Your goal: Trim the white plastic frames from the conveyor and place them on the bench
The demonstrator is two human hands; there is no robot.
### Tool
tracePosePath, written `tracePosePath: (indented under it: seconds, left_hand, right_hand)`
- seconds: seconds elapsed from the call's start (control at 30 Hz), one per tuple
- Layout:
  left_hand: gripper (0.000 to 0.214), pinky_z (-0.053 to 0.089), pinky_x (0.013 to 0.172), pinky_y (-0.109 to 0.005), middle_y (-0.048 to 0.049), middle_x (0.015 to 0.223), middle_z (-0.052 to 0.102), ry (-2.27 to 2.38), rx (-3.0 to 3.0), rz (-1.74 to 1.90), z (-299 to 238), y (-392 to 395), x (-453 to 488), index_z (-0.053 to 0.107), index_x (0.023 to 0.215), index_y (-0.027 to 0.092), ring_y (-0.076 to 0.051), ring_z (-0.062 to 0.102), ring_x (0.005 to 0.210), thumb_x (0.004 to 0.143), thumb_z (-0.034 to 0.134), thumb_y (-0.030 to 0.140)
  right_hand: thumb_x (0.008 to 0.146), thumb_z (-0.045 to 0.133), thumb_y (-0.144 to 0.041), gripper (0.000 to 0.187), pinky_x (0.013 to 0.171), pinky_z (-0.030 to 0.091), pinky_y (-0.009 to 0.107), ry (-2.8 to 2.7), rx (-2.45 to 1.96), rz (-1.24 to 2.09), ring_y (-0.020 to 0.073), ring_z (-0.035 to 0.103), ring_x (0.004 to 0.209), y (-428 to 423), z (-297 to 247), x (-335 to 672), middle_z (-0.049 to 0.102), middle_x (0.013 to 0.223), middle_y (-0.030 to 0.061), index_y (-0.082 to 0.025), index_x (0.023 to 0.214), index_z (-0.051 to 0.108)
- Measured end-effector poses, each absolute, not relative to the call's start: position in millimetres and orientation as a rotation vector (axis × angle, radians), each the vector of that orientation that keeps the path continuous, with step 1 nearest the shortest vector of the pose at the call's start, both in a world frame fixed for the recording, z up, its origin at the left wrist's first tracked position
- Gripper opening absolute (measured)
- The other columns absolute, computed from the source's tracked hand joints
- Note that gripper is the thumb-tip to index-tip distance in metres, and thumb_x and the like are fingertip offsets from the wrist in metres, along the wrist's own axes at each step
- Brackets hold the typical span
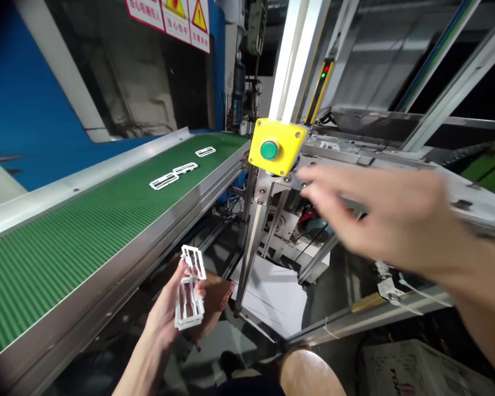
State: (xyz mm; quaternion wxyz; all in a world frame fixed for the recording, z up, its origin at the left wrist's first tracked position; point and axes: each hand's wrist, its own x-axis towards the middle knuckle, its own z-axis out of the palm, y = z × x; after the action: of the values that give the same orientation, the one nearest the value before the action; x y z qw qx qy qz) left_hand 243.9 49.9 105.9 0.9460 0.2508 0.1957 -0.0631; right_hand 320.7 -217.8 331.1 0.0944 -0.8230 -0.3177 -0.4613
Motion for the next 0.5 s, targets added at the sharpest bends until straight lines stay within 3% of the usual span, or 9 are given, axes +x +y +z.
tracePosePath:
  seconds: [0.07,0.13,0.27,0.4,0.5]
  left_hand:
    - [0.026,0.044,0.039,-0.019,-0.0009,0.055,0.053,0.343,0.457,-0.158,113.5,42.5,246.7,0.049,0.075,0.018,-0.013,0.053,0.044,0.088,0.048,0.041]
    - [0.027,0.043,0.039,-0.019,-0.0013,0.055,0.054,0.318,0.417,-0.184,120.6,33.2,247.6,0.049,0.076,0.018,-0.013,0.053,0.044,0.088,0.047,0.042]
    - [0.032,0.043,0.043,-0.021,-0.0014,0.058,0.055,0.314,0.451,-0.251,137.6,12.1,246.9,0.053,0.079,0.016,-0.012,0.052,0.046,0.085,0.051,0.048]
    - [0.034,0.041,0.047,-0.018,0.001,0.059,0.053,0.343,0.779,0.003,151.4,-6.7,246.8,0.055,0.079,0.016,-0.01,0.05,0.049,0.077,0.06,0.05]
    - [0.034,0.038,0.048,-0.018,0.0028,0.054,0.051,0.302,1.022,0.159,152.5,-15.3,250.4,0.055,0.073,0.018,-0.01,0.048,0.05,0.072,0.066,0.05]
  right_hand:
    - [0.078,0.061,-0.029,0.025,0.055,0.043,0.023,-1.351,-2.459,-1.206,0.007,0.062,0.065,-205.4,294.2,303.7,0.072,0.084,-0.0034,-0.025,0.102,0.068]
    - [0.08,0.061,-0.02,0.025,0.061,0.05,0.023,-1.581,-2.398,-0.982,0.0082,0.062,0.063,-191.9,255.9,296.4,0.071,0.084,0.0001,-0.019,0.105,0.066]
    - [0.086,0.055,-0.028,0.024,0.07,0.053,0.025,-1.476,-2.367,-0.624,0.0129,0.065,0.074,-171.4,208.0,295.8,0.07,0.088,0.0032,-0.015,0.103,0.065]
    - [0.087,0.051,-0.04,0.035,0.073,0.05,0.022,-1.196,-2.407,-0.391,0.0123,0.065,0.08,-166.6,220.7,299.4,0.069,0.095,0.0014,-0.02,0.114,0.059]
    - [0.091,0.041,-0.038,0.028,0.065,0.046,0.02,-1.233,-2.486,-0.106,0.0093,0.062,0.068,-167.1,246.4,295.6,0.068,0.083,-0.002,-0.023,0.106,0.06]
